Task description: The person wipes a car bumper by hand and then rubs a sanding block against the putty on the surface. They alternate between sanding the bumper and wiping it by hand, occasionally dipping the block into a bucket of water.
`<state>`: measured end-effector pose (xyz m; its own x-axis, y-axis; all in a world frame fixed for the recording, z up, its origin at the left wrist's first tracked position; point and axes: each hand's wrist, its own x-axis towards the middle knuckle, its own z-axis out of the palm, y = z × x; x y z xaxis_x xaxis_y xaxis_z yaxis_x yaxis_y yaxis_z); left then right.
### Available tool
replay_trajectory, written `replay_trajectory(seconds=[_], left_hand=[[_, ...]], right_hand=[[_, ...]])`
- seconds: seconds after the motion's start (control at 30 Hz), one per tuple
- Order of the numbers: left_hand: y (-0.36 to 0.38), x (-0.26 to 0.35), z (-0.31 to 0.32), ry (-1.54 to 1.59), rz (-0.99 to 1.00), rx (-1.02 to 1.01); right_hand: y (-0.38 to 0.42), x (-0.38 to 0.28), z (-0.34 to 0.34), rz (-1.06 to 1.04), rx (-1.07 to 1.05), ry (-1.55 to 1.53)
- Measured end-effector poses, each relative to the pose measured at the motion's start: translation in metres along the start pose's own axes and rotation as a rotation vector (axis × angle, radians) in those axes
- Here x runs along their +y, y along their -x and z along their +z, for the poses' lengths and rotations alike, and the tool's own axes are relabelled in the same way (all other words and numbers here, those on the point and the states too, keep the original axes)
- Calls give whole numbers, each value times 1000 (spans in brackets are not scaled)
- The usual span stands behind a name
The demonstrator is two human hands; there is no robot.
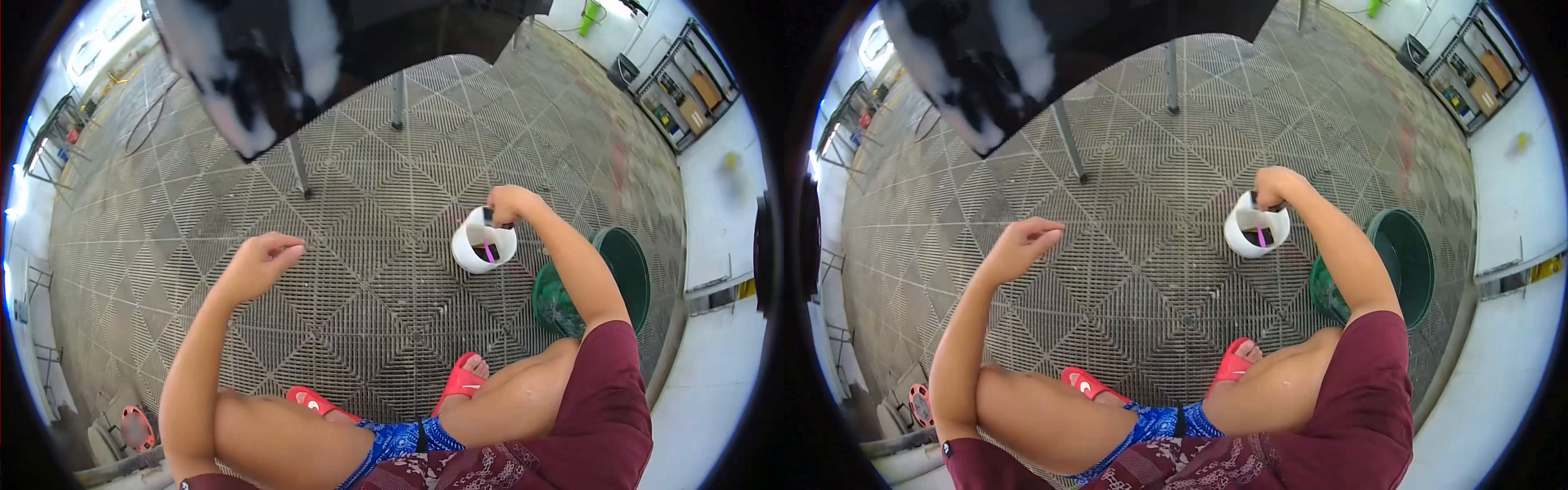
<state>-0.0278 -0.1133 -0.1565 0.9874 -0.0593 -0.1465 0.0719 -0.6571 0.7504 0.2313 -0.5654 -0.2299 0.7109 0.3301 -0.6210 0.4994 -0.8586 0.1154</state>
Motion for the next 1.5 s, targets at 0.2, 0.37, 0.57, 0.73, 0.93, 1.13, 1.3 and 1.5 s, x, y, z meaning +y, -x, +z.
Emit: replay_trajectory(seconds=[0.2,0.37,0.57,0.73,0.93,1.13,1.3,1.5], left_hand=[[-7,-14,11,24,-65,-14],[-5,4,14,-77,-100,-59],[4,-5,9,-150,-64,-59],[4,5,-16,-209,-85,-109],[-13,64,-99,-84,112,228],[-57,138,-160,628,362,628],[-25,158,-150,726,479,542],[-7,169,-155,677,698,395]], right_hand=[[-36,6,111,59,381,-131],[-84,1,172,54,474,-85],[-107,17,150,75,138,-123],[-57,23,74,83,-101,75],[59,5,-41,-356,-86,-282],[40,-100,2,-458,125,122],[103,-151,-39,-541,494,-89],[249,-203,-162,-827,1416,-275]])
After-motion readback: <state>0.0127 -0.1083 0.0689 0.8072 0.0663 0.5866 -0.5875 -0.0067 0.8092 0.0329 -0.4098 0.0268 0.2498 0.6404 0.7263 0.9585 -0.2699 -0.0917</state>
